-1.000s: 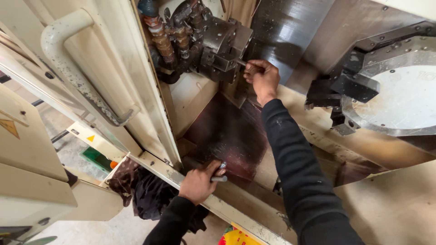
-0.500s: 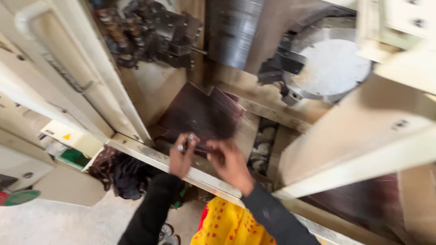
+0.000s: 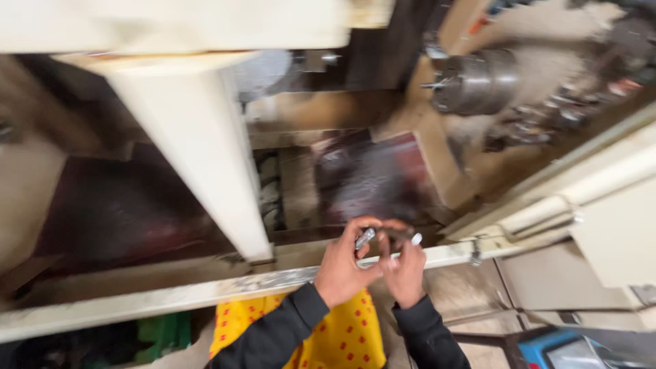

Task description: The person retrieves cylindrical metal parts from a machine, measures them with a dial indicator, wipes them with a cloth, and then installs them into the machine. The person repeats this process for multiple parts.

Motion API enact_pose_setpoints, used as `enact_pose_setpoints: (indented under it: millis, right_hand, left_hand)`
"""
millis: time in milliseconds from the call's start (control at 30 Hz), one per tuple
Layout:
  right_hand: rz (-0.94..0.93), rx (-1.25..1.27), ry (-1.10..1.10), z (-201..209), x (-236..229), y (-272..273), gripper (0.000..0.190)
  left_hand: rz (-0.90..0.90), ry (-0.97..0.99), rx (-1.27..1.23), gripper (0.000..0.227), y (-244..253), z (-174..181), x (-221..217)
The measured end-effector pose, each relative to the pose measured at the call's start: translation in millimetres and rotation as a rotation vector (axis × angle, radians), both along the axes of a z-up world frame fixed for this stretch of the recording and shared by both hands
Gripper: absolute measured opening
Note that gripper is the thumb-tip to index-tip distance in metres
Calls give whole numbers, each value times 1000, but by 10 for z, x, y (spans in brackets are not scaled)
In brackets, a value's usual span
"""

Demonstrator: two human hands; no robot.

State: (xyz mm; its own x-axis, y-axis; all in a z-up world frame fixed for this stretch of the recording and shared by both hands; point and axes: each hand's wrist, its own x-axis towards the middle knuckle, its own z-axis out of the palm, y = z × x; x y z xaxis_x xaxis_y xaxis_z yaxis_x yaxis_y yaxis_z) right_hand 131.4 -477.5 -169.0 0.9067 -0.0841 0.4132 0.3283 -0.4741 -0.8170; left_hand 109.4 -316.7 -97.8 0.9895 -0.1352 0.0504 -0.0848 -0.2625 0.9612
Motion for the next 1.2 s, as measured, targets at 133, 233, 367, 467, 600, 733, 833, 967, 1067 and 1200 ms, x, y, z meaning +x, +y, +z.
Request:
enact_pose_setpoints:
  millis: [133, 233, 367, 467, 600, 733, 833, 967, 1067, 1200]
  right_hand:
    - [-171, -171, -64, -234, 518, -654, 12]
    - [-206, -236, -19, -468, 642, -763, 14]
    - [-219, -309, 122, -595, 731, -734, 17]
    - [-197, -321, 143, -534, 745, -743, 18]
    - [-220, -346, 122, -399, 762, -747, 20]
    - [-207, -316, 89, -363, 750, -728, 17]
    - [-261, -336, 262, -343, 761, -709, 21]
    - [-255, -343, 149, -371, 776, -720, 21]
    - [-290, -395, 225, -470, 753, -712, 26]
    - [-300, -451, 234, -605, 789, -752, 28]
  left_hand:
    - [-101, -207, -381, 32, -556, -247, 730]
    - [46, -32, -468, 37, -880, -463, 1551]
    - [299, 157, -671, 36, -1208, -594, 2859]
    - [419, 182, -748, 42, -1494, -635, 3628]
    - [441, 225, -783, 31, -1724, -650, 4032]
    - [530, 322, -986, 35, -1437, -628, 3896]
    - [553, 443, -1431, 37, -950, -555, 3658]
    - [448, 409, -1307, 31, -287, -564, 3114]
    - [241, 353, -1056, 29, -7, -619, 2485]
    - [5, 98, -303, 33, 250, -647, 1503]
